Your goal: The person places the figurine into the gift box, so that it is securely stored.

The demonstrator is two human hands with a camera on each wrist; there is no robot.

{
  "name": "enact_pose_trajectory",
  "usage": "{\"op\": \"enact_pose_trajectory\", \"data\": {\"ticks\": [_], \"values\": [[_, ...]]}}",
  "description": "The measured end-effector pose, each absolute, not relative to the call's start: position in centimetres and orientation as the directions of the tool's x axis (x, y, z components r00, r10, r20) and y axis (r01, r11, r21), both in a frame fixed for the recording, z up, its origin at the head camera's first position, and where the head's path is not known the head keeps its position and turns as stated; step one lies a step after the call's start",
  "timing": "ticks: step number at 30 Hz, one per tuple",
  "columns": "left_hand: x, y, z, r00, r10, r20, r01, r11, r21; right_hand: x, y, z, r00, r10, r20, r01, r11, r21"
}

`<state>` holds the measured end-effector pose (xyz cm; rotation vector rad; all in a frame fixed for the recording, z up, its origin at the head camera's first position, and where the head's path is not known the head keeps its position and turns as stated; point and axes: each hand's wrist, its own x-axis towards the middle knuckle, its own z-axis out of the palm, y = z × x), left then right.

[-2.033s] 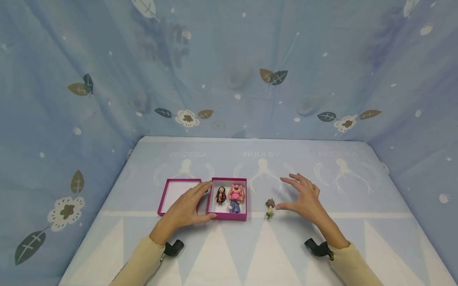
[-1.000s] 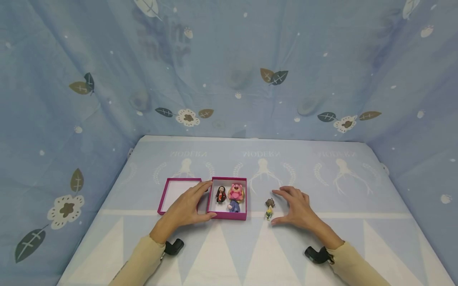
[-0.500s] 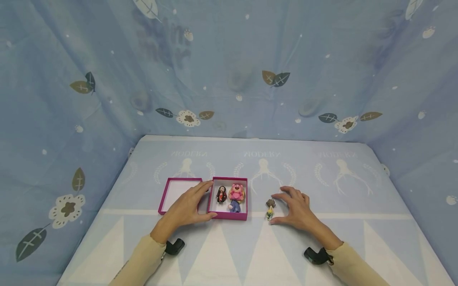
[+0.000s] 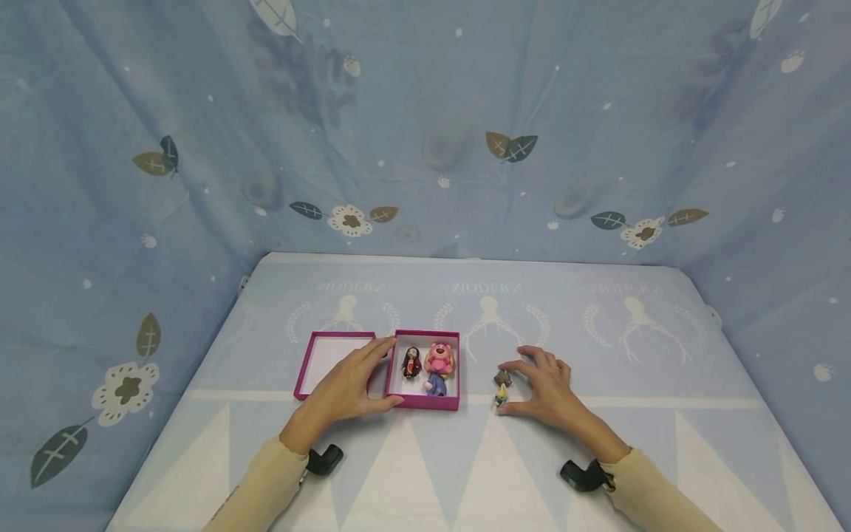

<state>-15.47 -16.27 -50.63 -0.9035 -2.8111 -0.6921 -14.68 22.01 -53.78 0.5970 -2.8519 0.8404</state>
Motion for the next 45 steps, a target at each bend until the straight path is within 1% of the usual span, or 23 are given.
{"op": "enact_pose_trajectory", "data": {"ticks": [11,15,23,28,36,45], "values": [[-15.5,-16.4,-50.8,-0.812,0.526,0.252,0.583,0.718,0.38,-14.8,21.3,-54.1,-0.913,-0.34,0.224,-0.407,0.742,-0.534],[-15.5,-16.4,-50.9,-0.807,0.53,0.26,0.59,0.714,0.378,-14.7,21.3,-54.1,-0.91,-0.329,0.252,-0.414,0.736,-0.535],[-15.6,-16.3,-50.9,-0.809,0.53,0.253,0.587,0.719,0.372,-14.4,21.1,-53.8,-0.918,-0.327,0.224,-0.396,0.724,-0.564],[-15.6,-16.3,-50.9,-0.81,0.528,0.256,0.586,0.718,0.375,-14.4,20.8,-53.7,-0.92,-0.322,0.225,-0.393,0.735,-0.554],[-15.6,-16.3,-50.9,-0.806,0.535,0.255,0.592,0.714,0.373,-14.2,21.2,-53.6,-0.94,-0.253,0.228,-0.34,0.749,-0.569],[-15.6,-16.4,-50.9,-0.804,0.535,0.259,0.594,0.713,0.373,-14.0,22.2,-53.3,-0.94,-0.256,0.227,-0.341,0.763,-0.549]]}}
